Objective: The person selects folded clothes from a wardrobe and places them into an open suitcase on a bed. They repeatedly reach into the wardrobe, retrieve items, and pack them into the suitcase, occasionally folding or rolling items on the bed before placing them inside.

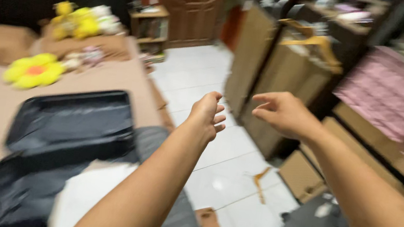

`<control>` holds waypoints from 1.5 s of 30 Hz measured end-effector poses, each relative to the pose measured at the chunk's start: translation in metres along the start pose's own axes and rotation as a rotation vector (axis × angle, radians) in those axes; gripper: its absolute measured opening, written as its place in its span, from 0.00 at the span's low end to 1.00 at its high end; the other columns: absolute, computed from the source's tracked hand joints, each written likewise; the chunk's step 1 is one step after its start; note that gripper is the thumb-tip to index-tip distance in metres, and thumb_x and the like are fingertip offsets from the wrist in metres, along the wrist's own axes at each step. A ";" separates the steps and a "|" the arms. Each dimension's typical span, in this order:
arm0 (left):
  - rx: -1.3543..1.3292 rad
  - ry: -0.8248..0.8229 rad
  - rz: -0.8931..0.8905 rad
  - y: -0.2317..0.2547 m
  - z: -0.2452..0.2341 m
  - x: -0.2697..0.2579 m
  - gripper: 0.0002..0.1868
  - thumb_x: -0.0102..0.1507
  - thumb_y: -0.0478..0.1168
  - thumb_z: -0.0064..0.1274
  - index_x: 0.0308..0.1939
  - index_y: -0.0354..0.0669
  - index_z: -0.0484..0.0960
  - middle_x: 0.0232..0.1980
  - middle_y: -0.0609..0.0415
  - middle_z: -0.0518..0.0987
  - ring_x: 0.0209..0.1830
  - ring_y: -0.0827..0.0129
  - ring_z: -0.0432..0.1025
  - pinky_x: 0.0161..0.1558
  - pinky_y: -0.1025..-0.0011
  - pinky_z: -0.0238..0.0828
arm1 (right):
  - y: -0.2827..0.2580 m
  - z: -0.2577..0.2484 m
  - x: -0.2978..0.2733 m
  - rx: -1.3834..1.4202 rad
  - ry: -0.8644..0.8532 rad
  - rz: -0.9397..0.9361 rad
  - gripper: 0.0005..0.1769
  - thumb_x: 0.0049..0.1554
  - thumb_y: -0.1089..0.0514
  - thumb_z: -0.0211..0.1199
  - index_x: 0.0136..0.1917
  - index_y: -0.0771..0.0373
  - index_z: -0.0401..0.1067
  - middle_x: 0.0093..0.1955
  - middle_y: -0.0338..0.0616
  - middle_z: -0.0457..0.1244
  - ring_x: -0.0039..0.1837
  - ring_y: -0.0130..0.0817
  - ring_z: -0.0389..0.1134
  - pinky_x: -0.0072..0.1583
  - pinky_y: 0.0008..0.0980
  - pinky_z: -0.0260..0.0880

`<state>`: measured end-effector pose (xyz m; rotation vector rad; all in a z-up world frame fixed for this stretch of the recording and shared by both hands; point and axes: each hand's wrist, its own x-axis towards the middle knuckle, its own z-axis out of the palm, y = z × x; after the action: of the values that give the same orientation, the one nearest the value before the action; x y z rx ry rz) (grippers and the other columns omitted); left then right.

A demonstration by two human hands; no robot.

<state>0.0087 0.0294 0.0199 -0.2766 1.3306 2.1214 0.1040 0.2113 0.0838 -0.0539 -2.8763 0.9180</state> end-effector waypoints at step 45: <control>0.659 -0.765 0.984 -0.183 0.896 0.119 0.09 0.56 0.39 0.56 0.40 0.46 0.85 0.42 0.47 0.84 0.46 0.55 0.79 0.50 0.60 0.73 | 0.456 -0.608 -0.224 -0.885 1.083 0.498 0.22 0.52 0.63 0.64 0.61 0.60 0.77 0.66 0.55 0.68 0.66 0.54 0.68 0.66 0.45 0.67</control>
<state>0.1494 0.9112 0.2515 1.5627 1.6923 1.8957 0.4017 0.9162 0.2878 -1.0015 -1.9610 -0.3844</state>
